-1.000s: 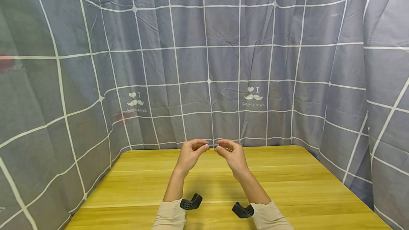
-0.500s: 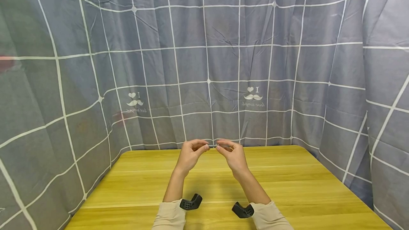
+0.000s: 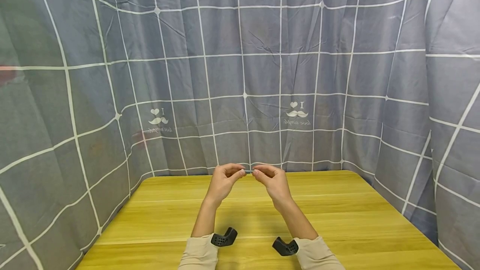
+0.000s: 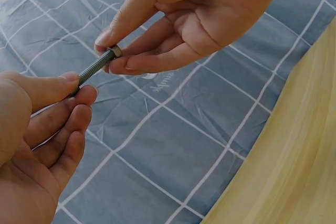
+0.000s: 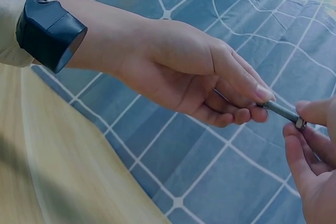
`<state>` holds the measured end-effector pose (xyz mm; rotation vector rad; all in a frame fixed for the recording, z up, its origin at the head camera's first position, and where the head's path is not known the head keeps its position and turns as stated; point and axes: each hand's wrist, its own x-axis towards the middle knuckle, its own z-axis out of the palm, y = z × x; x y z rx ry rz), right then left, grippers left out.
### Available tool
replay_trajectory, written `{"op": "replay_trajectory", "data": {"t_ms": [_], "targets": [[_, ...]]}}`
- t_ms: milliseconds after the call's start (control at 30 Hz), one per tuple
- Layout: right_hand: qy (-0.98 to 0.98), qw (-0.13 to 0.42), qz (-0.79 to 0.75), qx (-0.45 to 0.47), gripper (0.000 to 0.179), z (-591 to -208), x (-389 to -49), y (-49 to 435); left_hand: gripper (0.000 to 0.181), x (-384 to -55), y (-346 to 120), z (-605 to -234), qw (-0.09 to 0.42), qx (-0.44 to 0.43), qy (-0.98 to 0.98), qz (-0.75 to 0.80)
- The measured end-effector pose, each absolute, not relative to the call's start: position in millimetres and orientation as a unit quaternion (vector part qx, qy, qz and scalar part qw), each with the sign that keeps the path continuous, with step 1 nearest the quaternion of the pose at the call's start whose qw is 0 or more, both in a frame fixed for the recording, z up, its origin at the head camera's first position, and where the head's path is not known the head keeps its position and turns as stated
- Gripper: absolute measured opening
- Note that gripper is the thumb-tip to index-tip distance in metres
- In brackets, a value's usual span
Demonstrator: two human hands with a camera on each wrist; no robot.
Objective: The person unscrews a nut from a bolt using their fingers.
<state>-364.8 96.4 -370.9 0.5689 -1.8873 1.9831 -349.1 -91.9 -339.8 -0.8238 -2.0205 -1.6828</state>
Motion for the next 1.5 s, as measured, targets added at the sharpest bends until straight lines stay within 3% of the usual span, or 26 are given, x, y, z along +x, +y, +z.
{"op": "replay_trajectory", "data": {"t_ms": [333,633,867,1100,1500], "targets": [[-0.678,0.185,0.692,0.164,0.023,-370.1,-364.4,95.2,0.011,-349.1,-91.4,-339.8,0.191,-0.301,-0.718,-0.599],[-0.648,0.153,0.722,0.187,0.023,-369.5,-363.8,94.7,0.011,-349.4,-92.5,-340.7,0.190,-0.293,-0.719,-0.602],[-0.662,0.172,0.709,0.173,0.018,-370.7,-363.1,94.8,0.012,-348.1,-92.4,-340.9,0.186,-0.296,-0.720,-0.599],[-0.671,0.178,0.701,0.163,0.025,-370.3,-363.8,94.3,0.011,-349.0,-92.3,-340.7,0.186,-0.295,-0.718,-0.602],[-0.651,0.155,0.717,0.193,0.027,-370.0,-365.0,94.8,0.011,-350.6,-92.8,-340.7,0.184,-0.288,-0.713,-0.612]]}}
